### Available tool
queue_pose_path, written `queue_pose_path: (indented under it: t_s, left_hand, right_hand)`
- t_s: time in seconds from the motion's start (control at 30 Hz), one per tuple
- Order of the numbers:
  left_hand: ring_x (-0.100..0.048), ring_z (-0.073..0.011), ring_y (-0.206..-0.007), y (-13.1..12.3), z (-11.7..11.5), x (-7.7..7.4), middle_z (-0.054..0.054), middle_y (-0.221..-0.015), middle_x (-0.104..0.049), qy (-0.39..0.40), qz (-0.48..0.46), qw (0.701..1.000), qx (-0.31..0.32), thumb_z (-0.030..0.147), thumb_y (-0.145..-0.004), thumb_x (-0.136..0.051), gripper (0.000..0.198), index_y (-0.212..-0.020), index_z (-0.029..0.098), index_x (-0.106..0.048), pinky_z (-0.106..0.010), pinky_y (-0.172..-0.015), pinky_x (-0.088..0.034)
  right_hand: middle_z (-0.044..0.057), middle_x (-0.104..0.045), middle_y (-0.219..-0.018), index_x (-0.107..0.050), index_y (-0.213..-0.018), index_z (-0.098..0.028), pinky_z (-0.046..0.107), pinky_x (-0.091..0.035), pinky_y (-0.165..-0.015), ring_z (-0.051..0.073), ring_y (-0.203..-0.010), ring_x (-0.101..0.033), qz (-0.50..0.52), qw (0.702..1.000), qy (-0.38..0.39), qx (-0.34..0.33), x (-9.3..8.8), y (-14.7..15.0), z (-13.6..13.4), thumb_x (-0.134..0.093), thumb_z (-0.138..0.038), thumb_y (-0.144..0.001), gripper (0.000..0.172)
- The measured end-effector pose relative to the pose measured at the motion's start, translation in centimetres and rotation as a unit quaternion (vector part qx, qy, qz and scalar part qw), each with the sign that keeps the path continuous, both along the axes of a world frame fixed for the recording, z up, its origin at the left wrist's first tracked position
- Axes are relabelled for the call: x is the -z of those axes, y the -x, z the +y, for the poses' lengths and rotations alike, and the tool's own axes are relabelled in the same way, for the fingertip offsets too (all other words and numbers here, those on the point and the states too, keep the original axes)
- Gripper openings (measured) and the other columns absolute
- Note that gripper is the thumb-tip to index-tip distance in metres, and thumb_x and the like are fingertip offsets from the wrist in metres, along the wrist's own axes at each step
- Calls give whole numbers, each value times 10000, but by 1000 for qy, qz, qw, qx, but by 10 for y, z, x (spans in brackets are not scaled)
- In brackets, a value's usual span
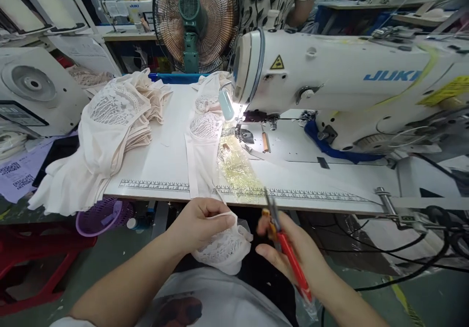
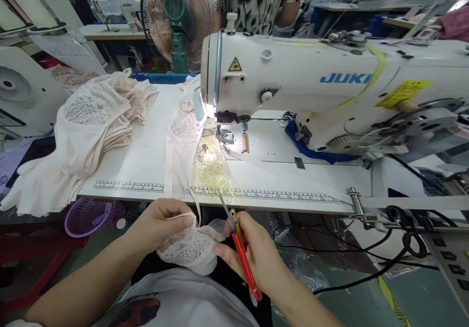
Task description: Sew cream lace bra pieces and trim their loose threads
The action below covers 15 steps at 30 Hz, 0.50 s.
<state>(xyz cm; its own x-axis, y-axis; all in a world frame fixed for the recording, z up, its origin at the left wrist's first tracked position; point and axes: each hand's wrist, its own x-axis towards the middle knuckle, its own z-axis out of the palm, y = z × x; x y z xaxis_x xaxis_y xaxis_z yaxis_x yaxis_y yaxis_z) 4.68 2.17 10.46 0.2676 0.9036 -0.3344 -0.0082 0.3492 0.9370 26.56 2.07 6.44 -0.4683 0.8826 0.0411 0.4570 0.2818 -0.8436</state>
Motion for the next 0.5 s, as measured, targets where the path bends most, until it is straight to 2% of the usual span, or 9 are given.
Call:
queue_pose_path:
  t_s: [0.07,0.13,0.2,0.3,0.4,0.5]
  left_hand:
    - [-394,-74,-479,3,-4,-4,20,-530,-455,-64,9,998,-18,363,-710,-672,242,-644,130,-659,-208,-463,-313]
    - [-470,-97,-562,7,-8,-7,-12,-635,-509,-143,10,989,-35,298,-730,-668,155,-693,151,-702,-216,-509,-371]
    - [-532,-140,-677,12,-12,-10,-50,-736,-557,-202,4,978,-56,249,-742,-663,94,-726,179,-724,-226,-544,-414]
    - [-572,-188,-760,17,-17,-11,-80,-779,-617,-231,-7,964,-129,234,-741,-673,77,-699,193,-722,-249,-563,-454]
    - [-582,-157,-672,20,-23,-10,-49,-740,-648,-239,-15,947,-214,247,-728,-695,62,-685,208,-718,-245,-563,-465]
    - [-572,-129,-603,22,-27,-8,-33,-716,-658,-231,-6,937,-263,291,-706,-717,99,-674,197,-717,-226,-538,-455]
  right_hand:
    - [18,-560,-821,-486,-1085,-222,278,-462,-613,175,-731,-543,50,999,-19,5,-2,4,3,-642,-410,-749,415]
    - [32,-569,-911,-492,-1145,-240,294,-477,-691,174,-798,-558,98,995,-27,-2,0,13,3,-662,-347,-746,447]
    - [37,-584,-933,-522,-1070,-236,288,-480,-691,163,-801,-570,142,990,-16,-12,5,24,1,-635,-275,-769,324]
    - [33,-620,-913,-502,-937,-227,261,-475,-624,139,-729,-575,190,981,-9,-29,10,38,-4,-588,-171,-768,198]
    - [11,-624,-847,-478,-869,-227,238,-458,-571,115,-649,-549,183,982,-30,-34,10,44,-7,-576,-139,-747,180]
    - [6,-618,-767,-460,-815,-220,238,-448,-548,119,-625,-542,141,988,-52,-22,10,45,-10,-591,-222,-763,141]
